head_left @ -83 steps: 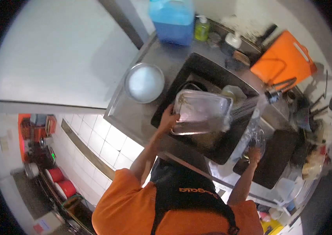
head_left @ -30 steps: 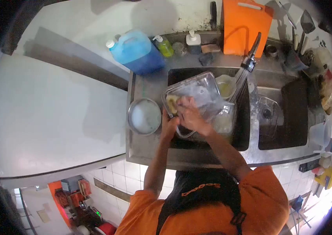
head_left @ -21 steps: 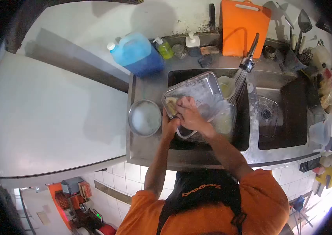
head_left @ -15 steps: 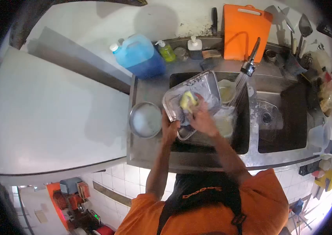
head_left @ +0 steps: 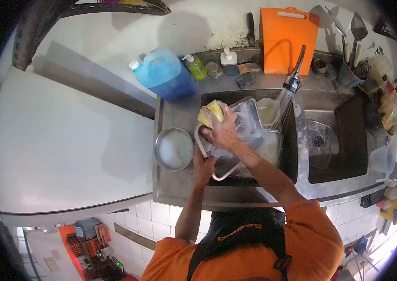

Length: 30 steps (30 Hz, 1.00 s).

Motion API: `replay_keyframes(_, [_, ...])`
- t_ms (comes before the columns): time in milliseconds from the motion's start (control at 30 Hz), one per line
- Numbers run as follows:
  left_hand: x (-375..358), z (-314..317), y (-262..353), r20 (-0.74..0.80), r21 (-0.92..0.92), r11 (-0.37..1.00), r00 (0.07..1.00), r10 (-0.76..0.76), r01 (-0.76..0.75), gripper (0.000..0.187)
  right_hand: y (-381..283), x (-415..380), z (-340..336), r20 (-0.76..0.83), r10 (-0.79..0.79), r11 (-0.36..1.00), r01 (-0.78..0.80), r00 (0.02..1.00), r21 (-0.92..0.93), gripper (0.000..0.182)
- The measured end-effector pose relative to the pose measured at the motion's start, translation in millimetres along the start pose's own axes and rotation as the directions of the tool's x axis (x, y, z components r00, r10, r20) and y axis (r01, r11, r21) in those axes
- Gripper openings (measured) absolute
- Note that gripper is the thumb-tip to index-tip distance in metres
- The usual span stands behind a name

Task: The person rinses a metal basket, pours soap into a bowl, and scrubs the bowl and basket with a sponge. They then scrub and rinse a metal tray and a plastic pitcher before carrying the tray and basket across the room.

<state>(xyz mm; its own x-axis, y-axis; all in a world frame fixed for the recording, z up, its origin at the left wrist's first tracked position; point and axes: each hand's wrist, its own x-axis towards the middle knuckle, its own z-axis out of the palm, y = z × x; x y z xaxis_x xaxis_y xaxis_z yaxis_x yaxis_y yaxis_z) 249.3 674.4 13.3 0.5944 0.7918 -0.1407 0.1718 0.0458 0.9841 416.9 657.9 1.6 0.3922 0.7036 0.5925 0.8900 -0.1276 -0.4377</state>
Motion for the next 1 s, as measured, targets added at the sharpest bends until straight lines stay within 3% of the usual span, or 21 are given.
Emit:
replay_keyframes(67, [5,-10,-2,-0.078,-0.024,0.995,0.992,0.1,-0.102,0.059,23,20,-4,-0.049,-0.168,0.978,0.16,0.985,-0.131,0.061])
replay_keyframes(100, [5,-16,2,-0.1,-0.047,0.988,0.984,0.145,-0.15,0.057,47,28,15,-0.157,-0.056,0.998,0.057,0.986,0.001,0.058])
replay_keyframes(133, [3,-19,24,-0.089,-0.1,0.974,0.977,0.196,-0.205,0.057,75,33,24,-0.12,0.004,1.0,-0.004,0.993,-0.004,0.063])
replay_keyframes(167, [1,-22,42,-0.081,-0.153,0.954,0.965,0.248,-0.258,0.056,93,39,24,-0.077,0.011,0.993,-0.02,0.997,-0.121,0.06])
replay_keyframes(200, [2,-21,54,-0.106,-0.015,0.955,0.95,0.293,-0.296,0.06,100,40,27,-0.102,0.097,0.994,-0.101,0.99,-0.037,0.058])
replay_keyframes(267, [8,-19,60,-0.08,0.025,0.925,0.921,0.381,-0.38,0.06,106,41,32,-0.129,0.285,0.946,-0.257,0.95,0.2,0.054])
replay_keyframes(333, [9,-8,69,-0.089,0.109,0.875,0.872,0.481,-0.471,0.057,106,46,33,-0.119,0.479,0.791,-0.368,0.87,0.49,0.049])
replay_keyframes(433, [13,2,58,-0.176,0.193,0.858,0.843,0.507,-0.476,0.058,97,33,37,-0.118,0.698,0.612,-0.503,0.707,0.61,0.041])
replay_keyframes(467, [16,2,55,-0.164,0.293,0.789,0.784,0.599,-0.541,0.06,99,23,52,-0.149,0.753,0.596,-0.568,0.641,0.567,0.042])
replay_keyframes(567, [24,6,44,-0.077,0.462,0.613,0.66,0.748,-0.641,0.067,143,-44,156,0.231,0.842,0.292,-0.771,0.488,0.565,0.048])
replay_keyframes(667, [40,17,11,-0.059,0.457,0.616,0.67,0.74,-0.642,0.075,80,-38,129,0.58,0.763,-0.356,-0.562,0.286,0.746,0.056])
replay_keyframes(733, [49,25,-26,-0.171,0.433,0.673,0.678,0.715,-0.6,0.086,35,-43,105,0.522,0.814,-0.113,-0.811,0.256,0.574,0.054])
replay_keyframes(767, [53,33,-39,-0.277,0.338,0.747,0.698,0.661,-0.573,0.089,30,-67,120,0.486,0.799,0.045,-0.84,0.355,0.541,0.051])
replay_keyframes(800, [56,41,-53,-0.378,0.23,0.801,0.707,0.597,-0.553,0.092,30,-89,136,0.455,0.767,0.204,-0.844,0.453,0.496,0.049])
replay_keyframes(900, [51,38,-80,-0.472,-0.135,0.786,0.737,0.484,-0.603,0.09,-1,-82,32,0.514,0.702,0.282,-0.856,0.492,0.434,0.045])
replay_keyframes(933, [34,35,-59,-0.419,0.082,0.862,0.768,0.485,-0.5,0.081,10,-89,30,0.447,0.681,0.39,-0.804,0.579,0.448,0.046])
replay_keyframes(1000, [18,16,-19,-0.316,-0.103,0.912,0.882,0.35,-0.398,0.078,59,-114,31,0.307,0.602,0.592,-0.67,0.737,0.449,0.049])
